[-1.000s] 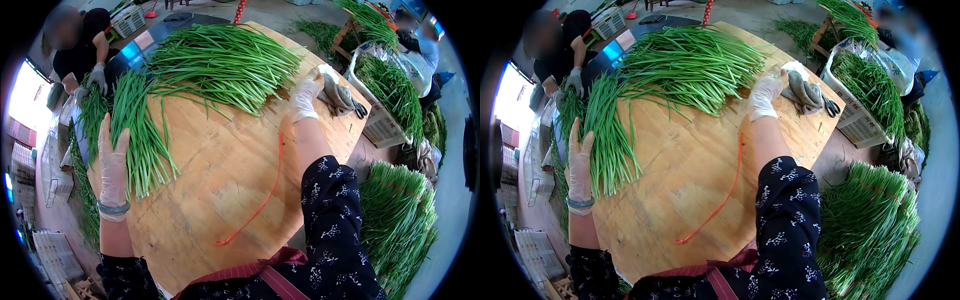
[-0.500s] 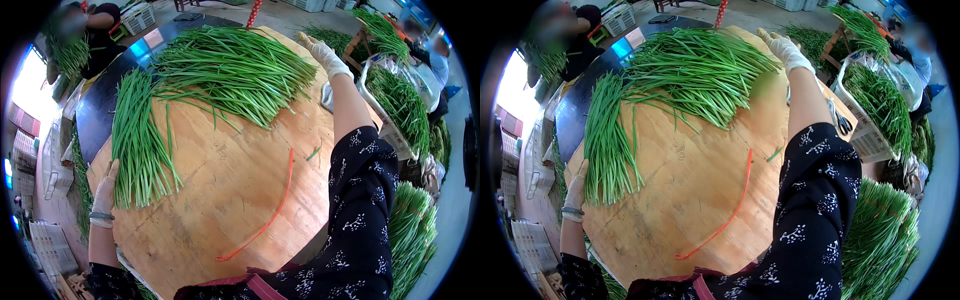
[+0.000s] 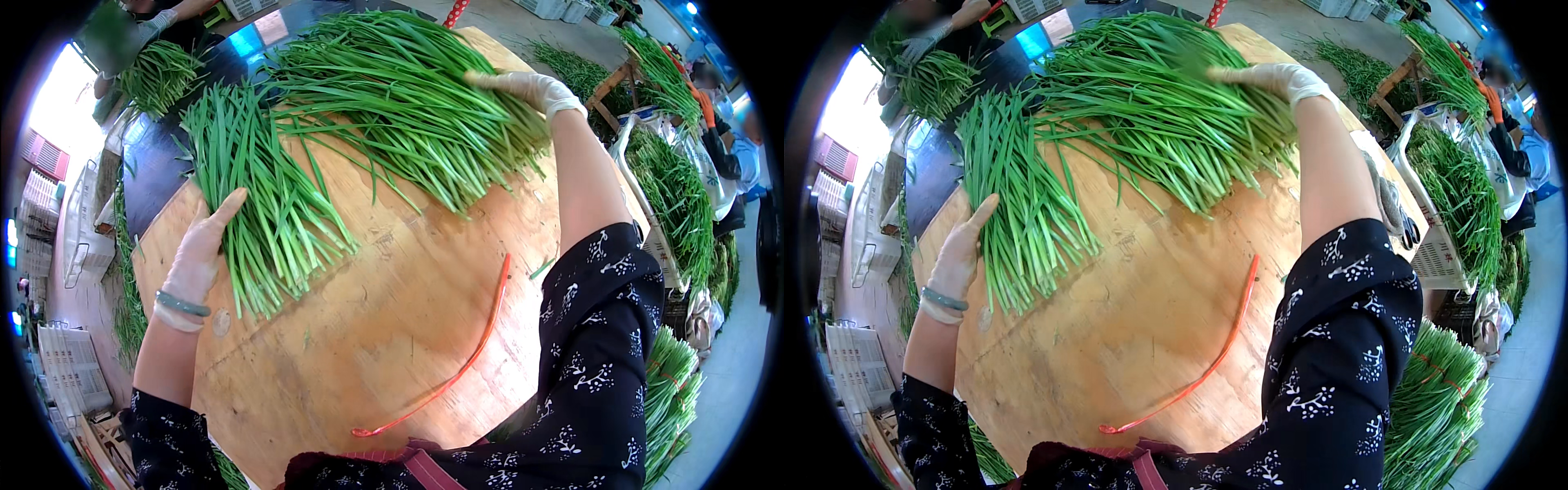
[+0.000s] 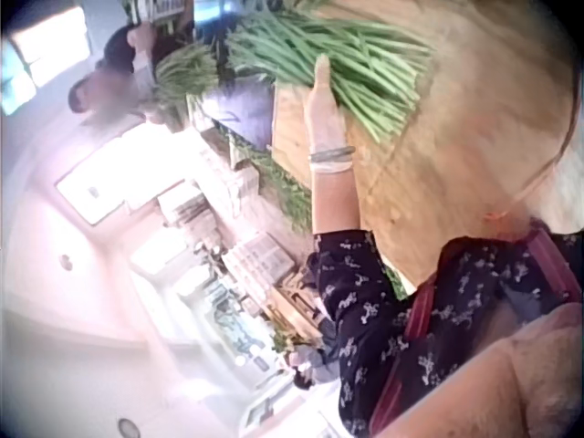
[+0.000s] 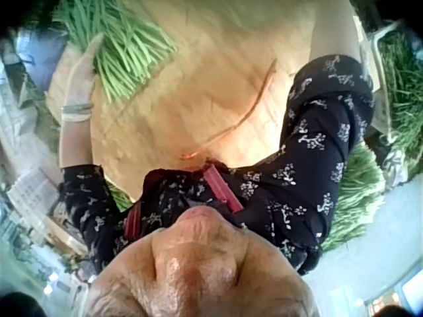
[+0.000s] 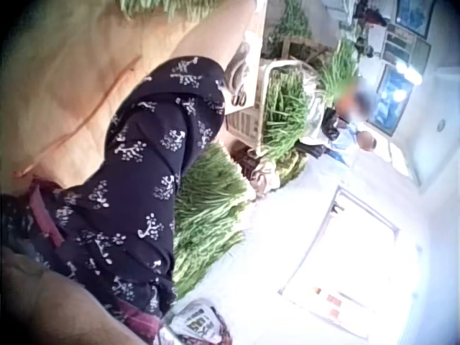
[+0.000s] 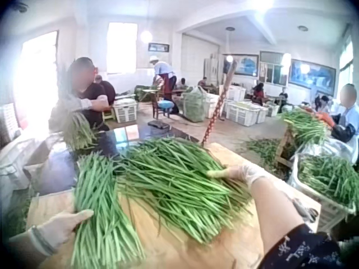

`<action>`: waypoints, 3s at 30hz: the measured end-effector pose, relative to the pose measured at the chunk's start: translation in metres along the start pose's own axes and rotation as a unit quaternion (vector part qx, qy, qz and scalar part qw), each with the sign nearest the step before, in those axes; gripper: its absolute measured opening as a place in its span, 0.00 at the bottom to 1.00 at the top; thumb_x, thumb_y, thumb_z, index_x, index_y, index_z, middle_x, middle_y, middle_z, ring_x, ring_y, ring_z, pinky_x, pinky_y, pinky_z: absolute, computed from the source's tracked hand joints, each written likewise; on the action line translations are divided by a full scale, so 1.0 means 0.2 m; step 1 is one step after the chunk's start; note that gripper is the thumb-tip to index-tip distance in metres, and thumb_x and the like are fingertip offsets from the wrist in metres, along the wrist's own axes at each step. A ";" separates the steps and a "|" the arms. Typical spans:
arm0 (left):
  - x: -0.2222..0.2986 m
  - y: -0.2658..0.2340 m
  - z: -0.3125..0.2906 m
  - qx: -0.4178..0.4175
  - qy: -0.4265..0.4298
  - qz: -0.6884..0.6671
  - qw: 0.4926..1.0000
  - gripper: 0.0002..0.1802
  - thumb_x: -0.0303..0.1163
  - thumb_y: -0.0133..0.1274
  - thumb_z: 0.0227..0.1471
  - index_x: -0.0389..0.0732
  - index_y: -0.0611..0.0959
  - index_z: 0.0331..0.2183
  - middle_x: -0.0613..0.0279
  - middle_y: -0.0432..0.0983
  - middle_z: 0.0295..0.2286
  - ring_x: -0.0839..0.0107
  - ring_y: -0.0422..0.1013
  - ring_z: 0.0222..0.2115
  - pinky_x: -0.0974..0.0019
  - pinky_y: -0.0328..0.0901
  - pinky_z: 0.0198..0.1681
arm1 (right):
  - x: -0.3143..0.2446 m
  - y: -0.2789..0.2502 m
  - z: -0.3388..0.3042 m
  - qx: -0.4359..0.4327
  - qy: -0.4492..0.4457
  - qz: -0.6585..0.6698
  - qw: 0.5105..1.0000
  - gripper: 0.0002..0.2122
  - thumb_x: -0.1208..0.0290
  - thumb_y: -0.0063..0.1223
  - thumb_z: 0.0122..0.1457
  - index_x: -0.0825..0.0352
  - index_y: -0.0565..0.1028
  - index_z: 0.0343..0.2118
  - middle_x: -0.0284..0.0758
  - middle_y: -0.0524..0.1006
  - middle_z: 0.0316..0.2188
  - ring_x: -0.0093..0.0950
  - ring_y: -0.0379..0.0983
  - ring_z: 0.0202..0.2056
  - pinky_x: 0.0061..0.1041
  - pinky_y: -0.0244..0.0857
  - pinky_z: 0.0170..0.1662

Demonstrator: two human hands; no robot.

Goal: The person bundles chives by gathering a bunch, tying them together with a red string, and placing the bundle into a large pile.

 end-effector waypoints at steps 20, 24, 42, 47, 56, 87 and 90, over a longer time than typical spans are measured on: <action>0.10 0.74 0.29 -0.007 -0.147 -0.040 0.988 0.50 0.58 0.52 0.43 0.33 0.55 0.56 0.44 0.47 0.57 0.56 0.45 0.58 0.59 0.44 0.58 | 0.12 0.06 0.03 0.034 0.009 0.403 0.914 0.37 0.40 0.44 0.51 0.70 0.60 0.54 0.37 0.67 0.51 0.29 0.62 0.51 0.30 0.51 0.57; 0.15 0.82 0.29 -0.002 -0.121 -0.005 0.993 0.51 0.61 0.55 0.40 0.34 0.59 0.55 0.46 0.52 0.56 0.56 0.53 0.54 0.59 0.49 0.56 | 0.00 0.43 -0.02 -0.034 -0.064 0.206 0.976 0.25 0.50 0.51 0.53 0.68 0.70 0.45 0.34 0.76 0.40 0.21 0.71 0.40 0.19 0.62 0.48; 0.18 0.83 0.16 -0.176 0.059 0.116 0.976 0.35 0.42 0.53 0.47 0.35 0.63 0.53 0.47 0.59 0.52 0.60 0.56 0.53 0.62 0.53 0.53 | 0.35 -0.33 -0.17 0.094 -0.074 0.128 0.985 0.32 0.48 0.53 0.50 0.66 0.63 0.52 0.36 0.68 0.50 0.27 0.64 0.51 0.26 0.55 0.56; 0.16 0.87 -0.05 -0.180 0.211 0.291 0.916 0.28 0.33 0.52 0.43 0.39 0.70 0.49 0.47 0.69 0.42 0.55 0.66 0.44 0.59 0.62 0.45 | 0.35 -0.31 -0.17 0.064 -0.072 0.196 0.976 0.33 0.46 0.49 0.52 0.66 0.60 0.55 0.35 0.65 0.53 0.27 0.59 0.54 0.26 0.50 0.59; 0.11 0.73 0.09 -0.242 0.145 0.685 0.671 0.44 0.52 0.54 0.42 0.29 0.62 0.52 0.42 0.66 0.45 0.53 0.63 0.48 0.60 0.58 0.50 | 0.36 -0.27 -0.21 0.097 -0.046 0.059 0.993 0.31 0.44 0.46 0.53 0.65 0.65 0.51 0.35 0.69 0.50 0.26 0.63 0.52 0.26 0.50 0.59; 0.23 1.09 0.09 -0.271 -0.038 -0.243 0.931 0.38 0.62 0.52 0.40 0.41 0.74 0.43 0.58 0.72 0.42 0.64 0.69 0.41 0.61 0.63 0.49 | 0.31 0.37 -0.29 -0.133 -0.119 0.213 0.961 0.39 0.40 0.56 0.43 0.66 0.62 0.52 0.38 0.68 0.48 0.26 0.65 0.49 0.27 0.60 0.53; 0.20 1.18 0.11 -0.267 -0.028 -0.226 0.936 0.36 0.58 0.58 0.38 0.42 0.74 0.44 0.60 0.73 0.41 0.66 0.70 0.41 0.62 0.64 0.47 | 0.26 0.51 -0.26 -0.097 -0.147 0.296 0.939 0.29 0.48 0.55 0.49 0.68 0.69 0.46 0.36 0.74 0.42 0.26 0.71 0.42 0.26 0.64 0.49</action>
Point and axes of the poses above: each hand's wrist, its own z-axis towards the middle knuckle, its own y-axis out of the palm, x = y × z, the point moved 7 cm from there along z, towards the middle knuckle
